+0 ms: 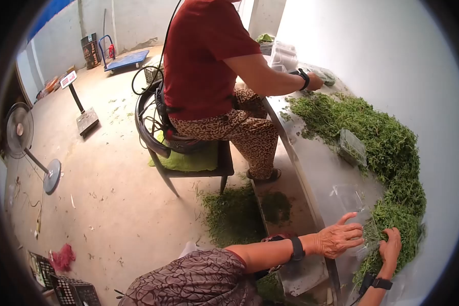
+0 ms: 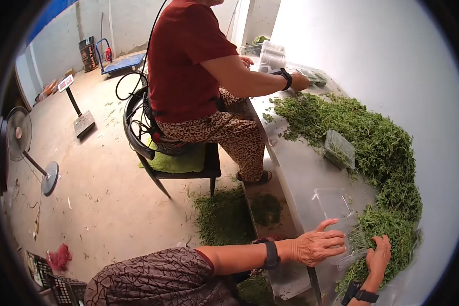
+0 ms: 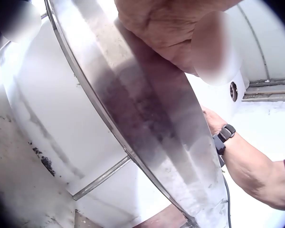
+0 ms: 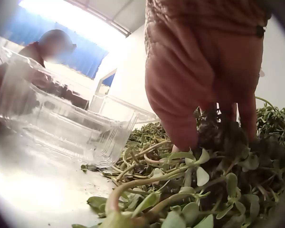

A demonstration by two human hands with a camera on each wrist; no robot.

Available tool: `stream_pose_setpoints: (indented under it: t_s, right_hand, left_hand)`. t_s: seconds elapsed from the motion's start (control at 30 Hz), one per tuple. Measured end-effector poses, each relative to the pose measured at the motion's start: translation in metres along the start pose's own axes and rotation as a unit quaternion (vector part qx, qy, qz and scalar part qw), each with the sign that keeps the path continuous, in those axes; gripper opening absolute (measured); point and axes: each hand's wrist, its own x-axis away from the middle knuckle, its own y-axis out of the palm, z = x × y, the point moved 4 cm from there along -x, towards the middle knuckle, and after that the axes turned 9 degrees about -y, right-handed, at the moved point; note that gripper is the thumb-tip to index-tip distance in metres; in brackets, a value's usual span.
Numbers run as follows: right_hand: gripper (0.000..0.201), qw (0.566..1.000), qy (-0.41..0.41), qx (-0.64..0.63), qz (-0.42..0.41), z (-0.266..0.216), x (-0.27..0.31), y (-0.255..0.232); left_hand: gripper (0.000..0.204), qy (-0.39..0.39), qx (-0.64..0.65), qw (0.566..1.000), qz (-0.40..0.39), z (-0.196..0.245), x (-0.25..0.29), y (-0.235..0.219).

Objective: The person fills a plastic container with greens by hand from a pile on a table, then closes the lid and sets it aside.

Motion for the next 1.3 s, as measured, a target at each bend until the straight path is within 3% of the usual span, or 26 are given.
stream_pose_setpoints:
  t_s: [0.07,0.23,0.43,0.53,0.6,0.67,0.7,0.73,0.77,0.83,0.87,0.97,1.0,1.03,1.1,1.13,1.2,1.3]
  right_hand:
    - [0.027,0.998,-0.056,-0.023,0.028,0.009,0.005,-0.003]
    - [0.018,0.976,-0.12,-0.078,0.162,0.008,0.017,-0.03]
    - [0.023,0.971,0.094,-0.092,0.199,0.011,0.041,-0.09]
    - [0.026,0.967,0.108,-0.063,0.221,0.029,0.052,-0.086]
    - [0.037,0.988,0.105,-0.103,0.055,0.035,0.05,-0.063]
    - [0.045,0.978,0.144,-0.131,0.069,0.032,0.054,-0.063]
    - [0.055,0.967,0.18,-0.161,0.081,0.03,0.056,-0.064]
    - [0.073,0.969,0.175,-0.171,0.039,0.024,0.055,-0.066]
    - [0.073,0.968,0.178,-0.172,0.038,0.022,0.057,-0.059]
    - [0.079,0.993,0.114,0.009,0.03,0.003,0.053,-0.05]
    - [0.073,0.988,0.153,-0.034,0.014,-0.006,0.054,-0.051]
    - [0.072,0.987,0.152,0.015,-0.043,0.001,0.051,-0.033]
    - [0.058,0.983,0.174,0.016,-0.048,-0.001,0.049,-0.032]
    - [0.058,0.985,0.164,0.013,-0.049,0.003,0.048,-0.028]
    - [0.044,0.987,0.138,0.059,0.049,0.012,0.046,-0.031]
    - [0.044,0.988,0.133,0.057,0.049,0.013,0.043,-0.033]
    - [0.034,0.969,0.212,-0.065,0.108,0.022,0.048,-0.048]
    - [0.033,0.946,0.226,-0.15,0.177,0.016,0.047,-0.079]
  left_hand:
    - [0.039,0.007,0.008,1.0,0.003,0.001,0.002,0.002]
    - [0.034,-0.004,-0.032,0.999,-0.044,0.001,-0.001,-0.003]
    - [0.039,-0.019,-0.055,0.997,-0.054,0.001,-0.004,-0.005]
    - [0.039,-0.019,-0.045,0.997,-0.059,0.005,-0.006,-0.005]
    - [0.04,-0.022,-0.045,0.997,-0.052,0.003,-0.006,-0.006]
    - [0.04,-0.021,-0.045,0.997,-0.05,0.003,-0.006,-0.006]
    - [0.041,-0.023,-0.047,0.997,-0.049,0.003,-0.006,-0.005]
    - [0.041,-0.024,-0.045,0.997,-0.05,0.002,-0.005,-0.005]
    - [0.041,-0.024,-0.05,0.997,-0.052,0.002,-0.005,-0.005]
    - [0.041,-0.021,-0.052,0.997,-0.053,0.003,-0.006,-0.004]
    - [0.041,-0.026,-0.05,0.997,-0.055,0.003,-0.007,-0.004]
    - [0.041,-0.032,-0.049,0.997,-0.052,0.002,-0.007,-0.005]
    - [0.041,-0.03,-0.046,0.997,-0.054,0.002,-0.006,-0.005]
    - [0.041,-0.035,-0.056,0.997,-0.051,0.001,-0.006,-0.005]
    - [0.042,-0.023,-0.039,0.998,-0.048,0.001,-0.004,-0.004]
    - [0.042,-0.019,-0.044,0.998,-0.051,0.001,-0.004,-0.004]
    - [0.042,-0.018,-0.045,0.997,-0.053,-0.001,-0.003,-0.006]
    - [0.042,-0.018,-0.032,0.997,-0.068,0.001,-0.005,-0.003]
